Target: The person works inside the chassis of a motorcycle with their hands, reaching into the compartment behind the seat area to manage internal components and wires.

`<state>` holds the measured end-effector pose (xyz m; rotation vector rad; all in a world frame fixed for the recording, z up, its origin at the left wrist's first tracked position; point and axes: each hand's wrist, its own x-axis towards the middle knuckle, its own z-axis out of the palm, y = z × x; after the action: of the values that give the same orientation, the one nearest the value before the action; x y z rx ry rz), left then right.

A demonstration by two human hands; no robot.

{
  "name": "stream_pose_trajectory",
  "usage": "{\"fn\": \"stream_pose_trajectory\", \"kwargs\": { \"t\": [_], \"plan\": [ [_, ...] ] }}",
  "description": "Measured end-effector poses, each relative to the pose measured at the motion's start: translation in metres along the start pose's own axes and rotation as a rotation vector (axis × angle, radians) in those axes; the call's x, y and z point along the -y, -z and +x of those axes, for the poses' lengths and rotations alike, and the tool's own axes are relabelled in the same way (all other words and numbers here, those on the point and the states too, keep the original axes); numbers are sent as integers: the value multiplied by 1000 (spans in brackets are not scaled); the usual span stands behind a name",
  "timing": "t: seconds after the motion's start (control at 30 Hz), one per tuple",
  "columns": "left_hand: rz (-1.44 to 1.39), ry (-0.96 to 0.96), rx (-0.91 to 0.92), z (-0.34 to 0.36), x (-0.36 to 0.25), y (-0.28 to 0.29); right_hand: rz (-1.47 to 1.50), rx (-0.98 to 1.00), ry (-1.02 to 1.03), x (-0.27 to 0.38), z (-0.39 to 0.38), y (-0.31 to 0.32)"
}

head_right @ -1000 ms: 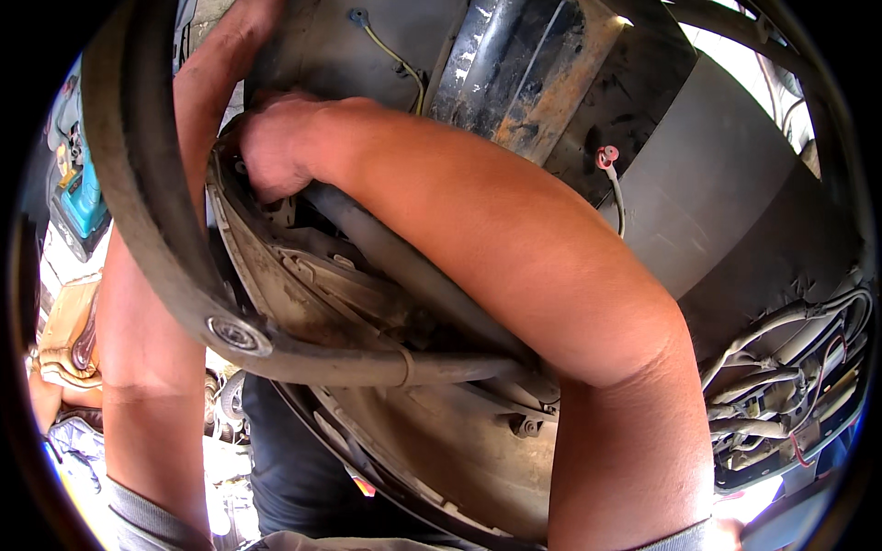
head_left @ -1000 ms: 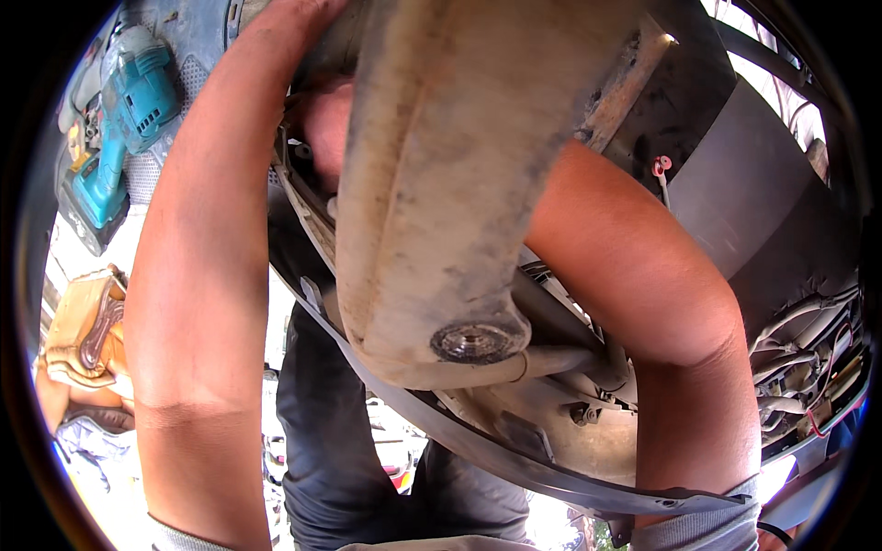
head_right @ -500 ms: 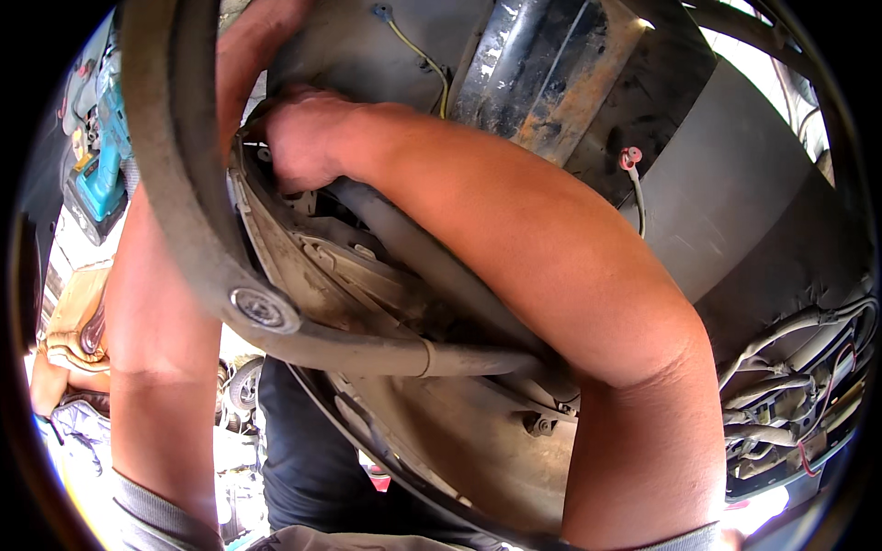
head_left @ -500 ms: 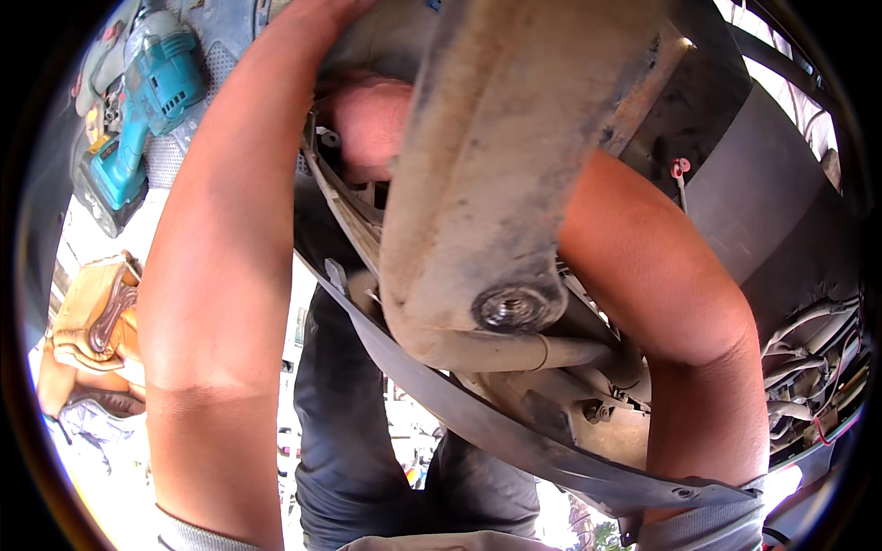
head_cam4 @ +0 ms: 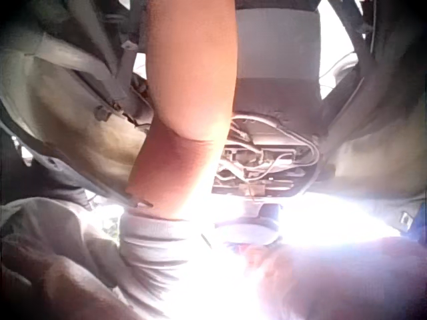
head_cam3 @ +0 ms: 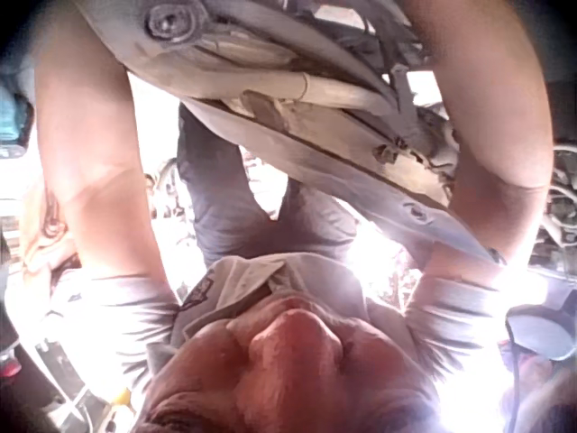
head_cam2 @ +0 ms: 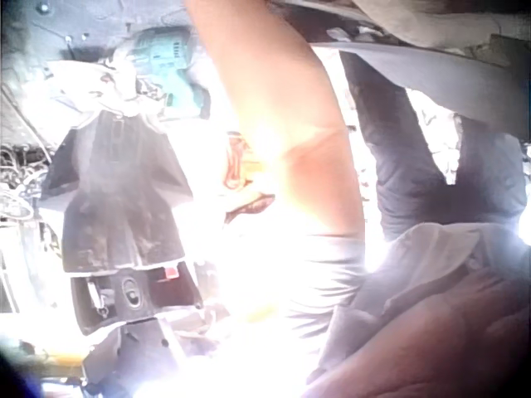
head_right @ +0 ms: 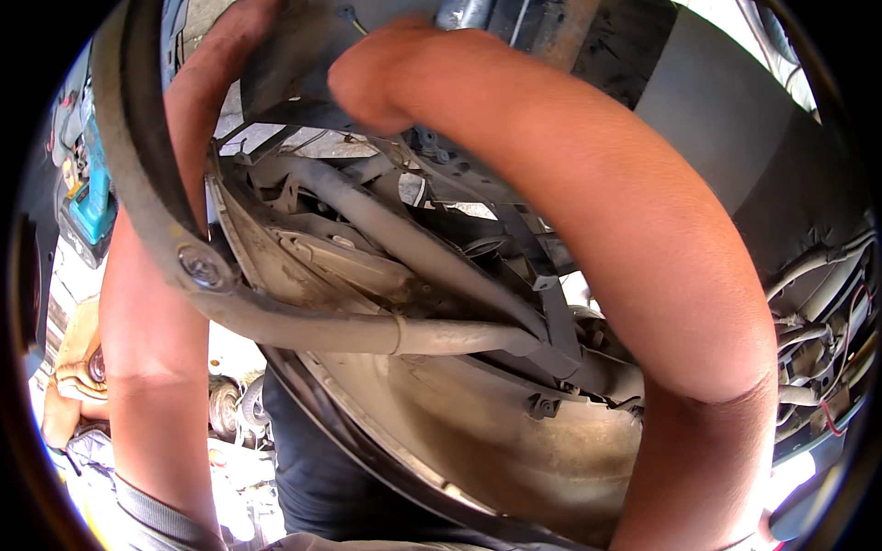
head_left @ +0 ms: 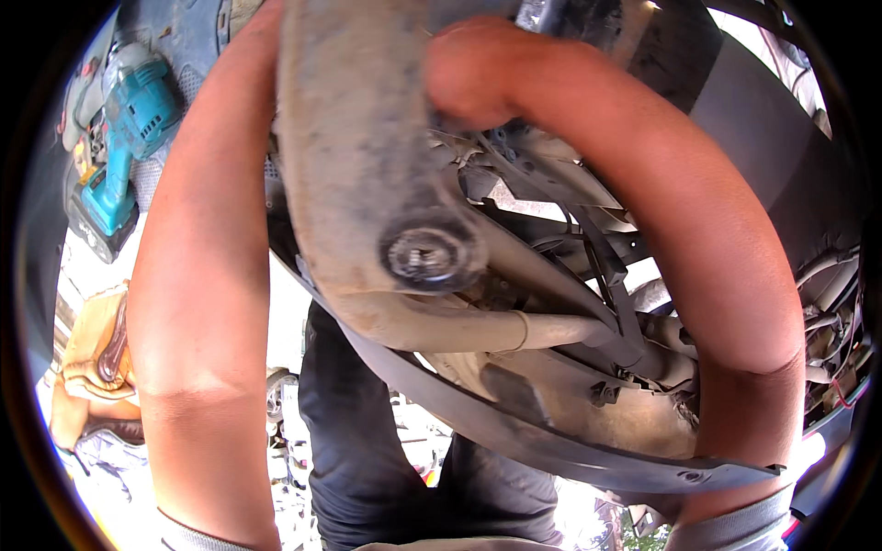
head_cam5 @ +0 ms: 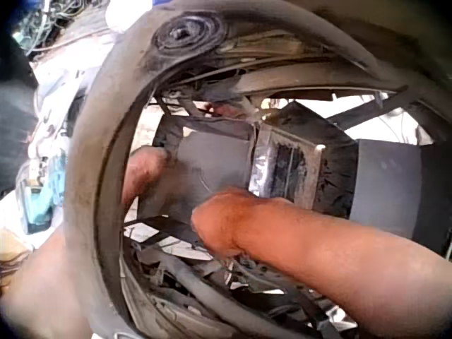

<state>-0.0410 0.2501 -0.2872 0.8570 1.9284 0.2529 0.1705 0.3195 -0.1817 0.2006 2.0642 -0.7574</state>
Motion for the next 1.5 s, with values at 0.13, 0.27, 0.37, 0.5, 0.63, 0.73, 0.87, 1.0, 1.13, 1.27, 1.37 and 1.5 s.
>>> {"fn": "stream_pose_trajectory", "kwargs": {
  "t": [0.13,0.27,0.37,0.5,0.63,0.73,0.87,1.0,1.13,1.27,1.37,1.5],
  "plan": [
    [25,1,3,5,-2,0,174,-11,6,21,7,-4],
    [44,1,2,9,-2,0,164,87,-76,27,-16,7],
    [51,-2,4,10,-3,1,203,95,-5,36,-35,11],
    [63,-2,-1,12,-4,2,189,154,47,59,-23,10],
    [78,-5,-1,15,-5,2,223,88,27,62,-14,2],
    [80,-12,-8,18,-5,1,248,59,-7,63,-16,-2],
    [101,-18,-16,21,-5,0,238,39,51,65,-14,-6],
    [122,-22,-39,27,-9,0,325,-75,146,66,-13,-15],
    [144,-2,-58,33,-8,-4,174,-307,91,61,-36,-34],
    [165,19,-34,41,-2,-10,249,-633,-114,54,-64,-42],
    [451,41,-50,52,-3,-13,160,-792,-309,42,-79,-41],
    [403,83,-39,55,-8,-15,-107,-740,-676,24,-95,-50]
  ]
}}
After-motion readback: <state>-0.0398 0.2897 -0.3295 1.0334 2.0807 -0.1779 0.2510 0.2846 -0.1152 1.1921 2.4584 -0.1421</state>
